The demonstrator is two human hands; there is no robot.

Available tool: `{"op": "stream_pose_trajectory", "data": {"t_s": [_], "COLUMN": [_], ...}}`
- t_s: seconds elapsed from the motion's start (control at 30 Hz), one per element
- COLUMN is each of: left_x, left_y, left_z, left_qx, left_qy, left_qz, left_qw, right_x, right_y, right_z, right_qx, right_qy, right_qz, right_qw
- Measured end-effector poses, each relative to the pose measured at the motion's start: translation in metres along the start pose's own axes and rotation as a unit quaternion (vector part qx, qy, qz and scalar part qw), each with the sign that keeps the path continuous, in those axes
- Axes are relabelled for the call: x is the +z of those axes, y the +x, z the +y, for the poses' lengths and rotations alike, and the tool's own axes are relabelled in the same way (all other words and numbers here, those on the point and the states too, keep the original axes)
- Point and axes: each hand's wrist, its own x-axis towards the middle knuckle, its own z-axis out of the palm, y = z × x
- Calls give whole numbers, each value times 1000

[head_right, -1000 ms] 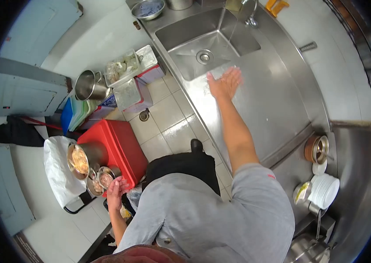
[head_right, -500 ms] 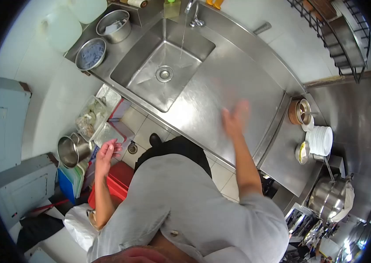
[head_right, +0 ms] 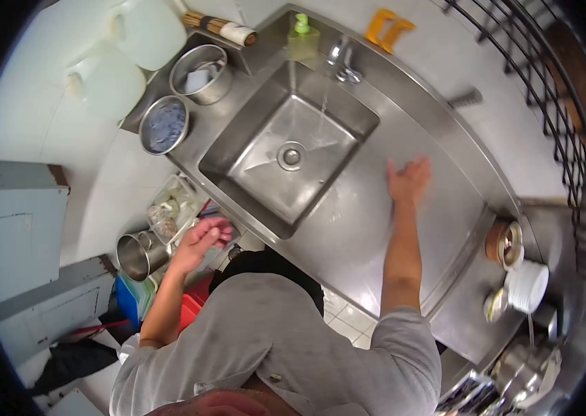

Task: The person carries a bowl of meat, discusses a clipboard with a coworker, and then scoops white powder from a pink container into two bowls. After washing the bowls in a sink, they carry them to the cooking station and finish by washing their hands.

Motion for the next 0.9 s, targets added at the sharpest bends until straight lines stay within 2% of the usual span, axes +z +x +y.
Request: {"op": "stream_pose_trajectory", "data": {"t_s": [0.03, 0.1, 0.17, 0.23, 0.27, 0.3, 0.33, 0.4, 0.47, 0.57, 0.63, 0.7, 0.73, 0.77, 0.8, 0.83, 0.87, 0.9], "left_x": [5, 17, 15, 10, 8, 3, -2, -6, -6, 2, 5, 11, 15, 14, 17, 23, 29, 36], "left_y": [9, 23, 28, 42, 52, 60, 66, 91, 120, 174, 217, 259, 277, 291, 301, 315, 334, 349], "left_z": [5, 18, 24, 21, 21, 19, 14, 11, 21, 23, 18, 15, 13, 19, 24, 23, 22, 22], "left_qx": [4, 11, 15, 22, 28, 30, 27, 37, 26, 47, 53, 36, 17, 3, -13, -41, -64, -83], "left_qy": [5, 17, 18, -1, -8, -16, -24, -31, -46, -70, -58, -75, -103, -80, -59, -98, -134, -167], "left_qz": [-10, -20, -24, -35, -35, -32, -27, -32, -61, -99, -120, -126, -120, -106, -100, -100, -104, -112], "left_qw": [1000, 1000, 999, 999, 999, 999, 999, 998, 997, 991, 990, 989, 987, 991, 993, 989, 983, 976], "right_x": [-1, -28, -10, -7, -6, 2, 12, -13, -39, 10, 11, 3, 10, 6, -3, -23, -40, -41], "right_y": [23, 31, 33, 53, 68, 96, 123, 157, 173, 226, 221, 224, 227, 217, 203, 180, 158, 134], "right_z": [-44, -129, -176, -187, -190, -182, -166, -156, -164, -151, -167, -170, -170, -173, -175, -182, -193, -205], "right_qx": [-42, -223, -312, -161, -84, 2, 91, 184, 208, 87, 77, 118, 56, -27, -86, -142, -195, -131], "right_qy": [-33, 47, 202, 368, 442, 575, 688, 778, 769, 732, 763, 744, 746, 672, 577, 468, 347, 352], "right_qz": [-42, -42, -110, -64, -39, -82, -127, -153, -175, -250, -240, -233, -190, -110, -55, 6, 74, 125], "right_qw": [998, 973, 922, 914, 892, 814, 708, 582, 579, 628, 595, 615, 636, 732, 810, 872, 915, 918]}}
